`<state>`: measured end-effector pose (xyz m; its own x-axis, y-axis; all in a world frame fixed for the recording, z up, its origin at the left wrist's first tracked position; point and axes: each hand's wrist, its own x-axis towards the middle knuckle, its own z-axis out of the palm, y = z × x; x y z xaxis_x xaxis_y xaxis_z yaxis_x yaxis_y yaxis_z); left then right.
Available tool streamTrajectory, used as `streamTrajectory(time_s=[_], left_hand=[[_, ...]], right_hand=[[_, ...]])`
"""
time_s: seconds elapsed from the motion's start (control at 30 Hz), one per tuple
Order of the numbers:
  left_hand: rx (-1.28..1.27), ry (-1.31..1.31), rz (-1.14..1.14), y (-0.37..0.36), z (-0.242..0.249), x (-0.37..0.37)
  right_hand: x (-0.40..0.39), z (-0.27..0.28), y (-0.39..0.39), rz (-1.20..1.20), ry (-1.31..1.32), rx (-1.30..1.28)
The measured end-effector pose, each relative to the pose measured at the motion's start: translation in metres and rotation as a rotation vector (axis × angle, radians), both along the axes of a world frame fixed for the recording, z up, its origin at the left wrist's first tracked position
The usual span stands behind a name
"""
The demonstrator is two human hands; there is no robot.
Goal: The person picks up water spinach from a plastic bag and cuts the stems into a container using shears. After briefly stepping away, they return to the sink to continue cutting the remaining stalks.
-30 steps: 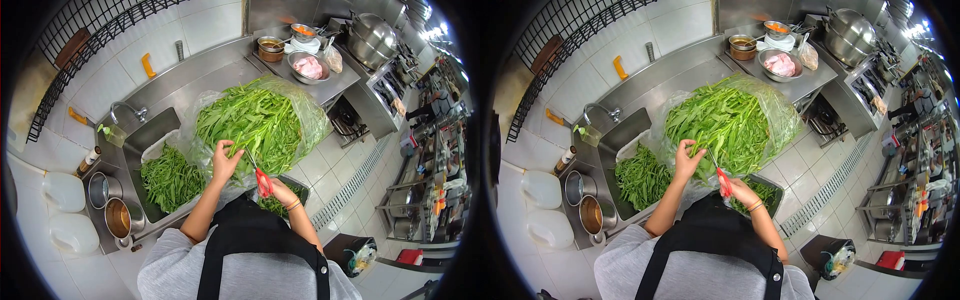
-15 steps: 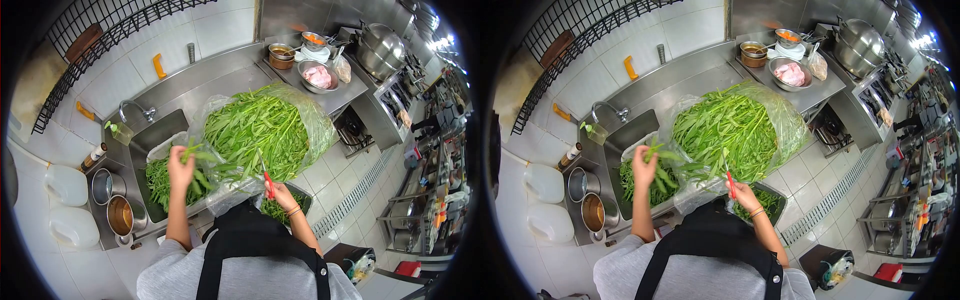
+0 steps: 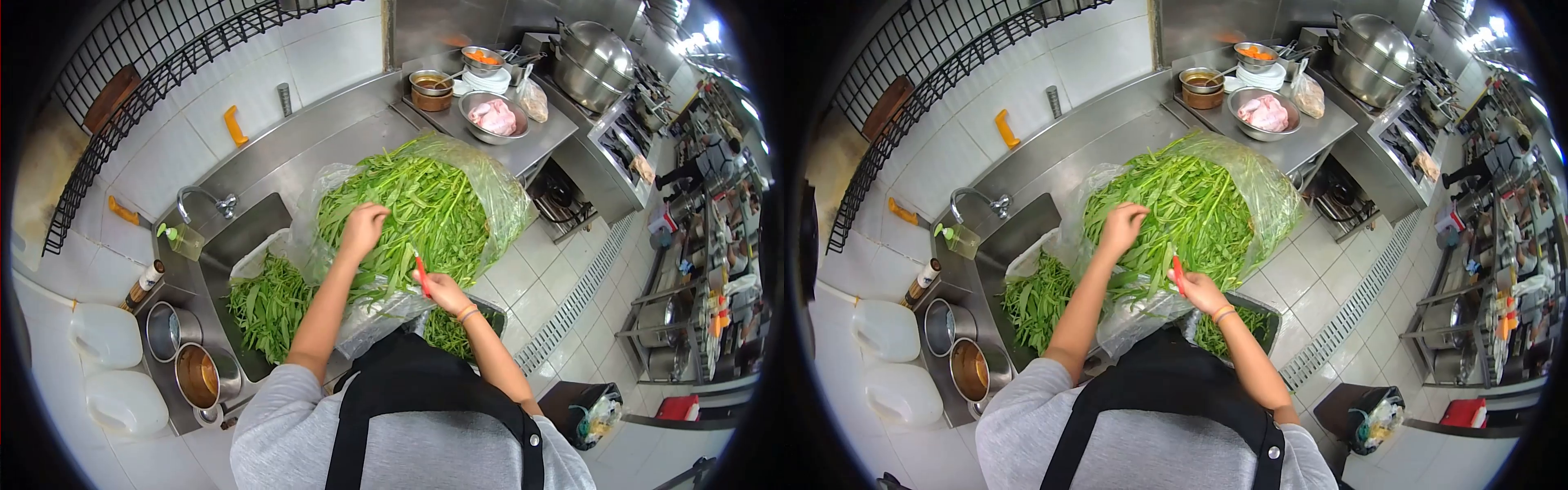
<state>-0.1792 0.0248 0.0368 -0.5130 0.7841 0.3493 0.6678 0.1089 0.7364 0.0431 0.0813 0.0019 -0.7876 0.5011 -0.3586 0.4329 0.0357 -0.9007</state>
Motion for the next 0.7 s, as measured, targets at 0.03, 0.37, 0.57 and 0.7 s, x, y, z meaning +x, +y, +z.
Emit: streamTrajectory(time_s=[0.03, 0.37, 0.57, 0.7], left_hand=[[0.084, 0.011, -0.058, 0.021, -0.017, 0.001], [-0.026, 0.233, 0.130, 0.024, 0.002, 0.039], [-0.030, 0.033, 0.019, -0.012, 0.014, 0.067], [-0.026, 0.085, 0.040, -0.024, 0.006, 0.070]], right_hand=[[-0.001, 0.007, 0.002, 0.015, -0.148, 0.104], [0.054, 0.013, -0.011, -0.138, -0.056, -0.101], [0.046, 0.038, -0.008, -0.082, 0.138, -0.338], [0.037, 0.036, -0.004, -0.053, 0.093, -0.316]])
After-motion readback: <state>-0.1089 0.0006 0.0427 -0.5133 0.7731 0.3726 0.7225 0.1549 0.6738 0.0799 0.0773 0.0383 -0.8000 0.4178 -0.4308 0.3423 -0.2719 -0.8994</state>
